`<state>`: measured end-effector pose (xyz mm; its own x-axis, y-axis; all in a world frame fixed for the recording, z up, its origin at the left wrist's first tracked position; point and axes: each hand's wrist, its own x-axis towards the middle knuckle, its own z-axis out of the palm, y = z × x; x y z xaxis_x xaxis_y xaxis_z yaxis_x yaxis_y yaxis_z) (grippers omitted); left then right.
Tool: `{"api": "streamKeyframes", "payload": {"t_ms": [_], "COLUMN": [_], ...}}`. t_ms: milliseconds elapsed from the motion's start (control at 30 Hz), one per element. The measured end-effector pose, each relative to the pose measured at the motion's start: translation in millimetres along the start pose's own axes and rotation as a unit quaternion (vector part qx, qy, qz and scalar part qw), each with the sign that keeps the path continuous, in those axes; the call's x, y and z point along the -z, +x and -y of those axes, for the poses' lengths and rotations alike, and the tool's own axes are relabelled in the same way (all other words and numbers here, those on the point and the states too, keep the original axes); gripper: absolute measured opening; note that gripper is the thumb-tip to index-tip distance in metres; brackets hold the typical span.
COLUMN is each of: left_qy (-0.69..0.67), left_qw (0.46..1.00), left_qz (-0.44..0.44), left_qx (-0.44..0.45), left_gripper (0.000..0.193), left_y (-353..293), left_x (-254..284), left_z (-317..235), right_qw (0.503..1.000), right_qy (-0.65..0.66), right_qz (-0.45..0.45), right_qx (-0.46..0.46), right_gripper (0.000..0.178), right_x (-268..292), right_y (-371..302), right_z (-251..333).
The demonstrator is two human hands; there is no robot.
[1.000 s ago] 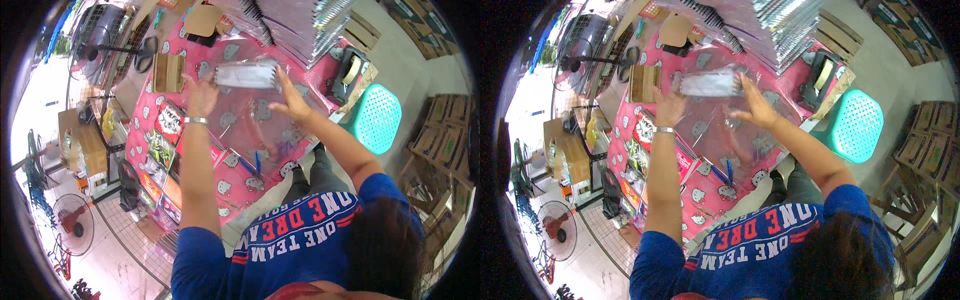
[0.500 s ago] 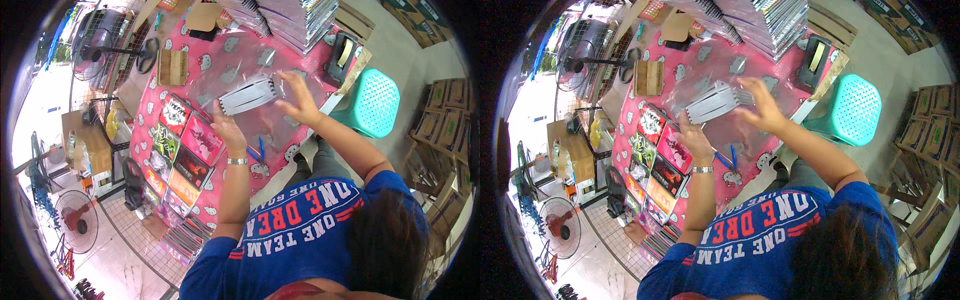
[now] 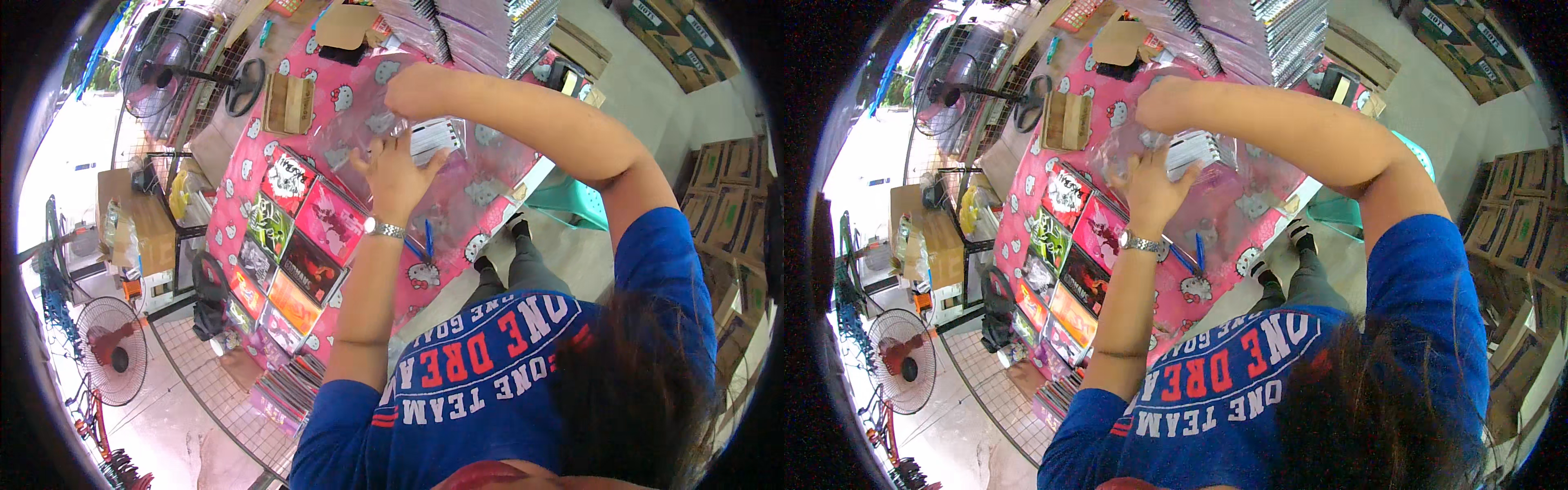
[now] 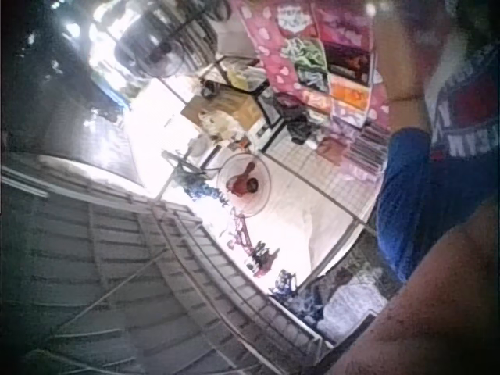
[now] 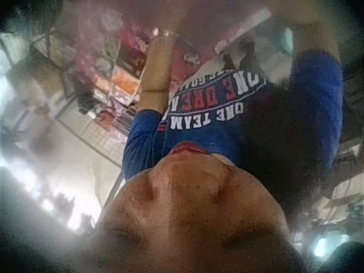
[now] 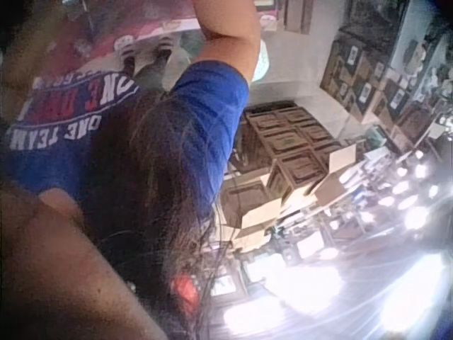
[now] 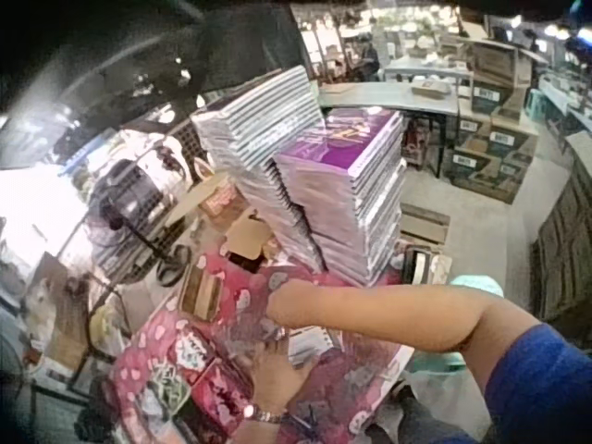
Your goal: The person stacks several notebooks with various illustrated covers, places the stack into a clear plastic bag, and seals the opening of the bag using tape from a dispenser.
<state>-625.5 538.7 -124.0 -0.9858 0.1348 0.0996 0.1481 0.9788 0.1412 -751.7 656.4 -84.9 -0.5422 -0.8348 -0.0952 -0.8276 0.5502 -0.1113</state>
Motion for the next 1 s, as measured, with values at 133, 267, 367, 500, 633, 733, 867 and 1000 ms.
{"api": "streamKeyframes", "payload": {"t_ms": [133, 267, 367, 500, 633, 733, 867, 1000], "left_qy": [-0.019, -0.067, -0.076, -0.095, -0.084, -0.091, -0.124, -0.145], "left_qw": [0.998, 0.994, 0.994, 0.993, 0.995, 0.994, 0.99, 0.988], "left_qz": [-0.055, -0.079, -0.073, -0.058, -0.048, -0.037, -0.051, -0.057], "left_qx": [-0.028, -0.024, -0.018, -0.023, 0.012, 0.04, 0.031, 0.012], "left_gripper": [0.066, 0.061, 0.061, 0.066, 0.072, 0.075, 0.075, 0.072], "left_y": [-11, -17, -19, -23, -22, -20, -19, -14], "left_x": [-15, -24, -30, -36, -33, -35, -42, -46], "left_z": [-2, 2, 2, 0, -5, -8, -3, -4], "right_qw": [0.997, 0.994, 0.982, 0.963, 0.984, 0.995, 0.983, 0.94], "right_qy": [0.015, 0.041, 0.136, 0.211, 0.071, 0.002, 0.004, 0.021], "right_qz": [-0.005, 0.034, 0.112, 0.143, 0.142, 0.099, 0.181, 0.336], "right_qx": [0.079, 0.097, 0.062, 0.087, 0.083, 0.008, -0.028, -0.053], "right_gripper": [0.017, 0.026, 0.027, 0.028, 0.028, 0.032, 0.034, 0.031], "right_x": [-30, -38, -45, -56, -47, -47, -37, -37], "right_y": [8, 17, 24, 34, 40, 27, 28, 47], "right_z": [-4, -22, -35, -52, -30, -3, 1, -10]}}
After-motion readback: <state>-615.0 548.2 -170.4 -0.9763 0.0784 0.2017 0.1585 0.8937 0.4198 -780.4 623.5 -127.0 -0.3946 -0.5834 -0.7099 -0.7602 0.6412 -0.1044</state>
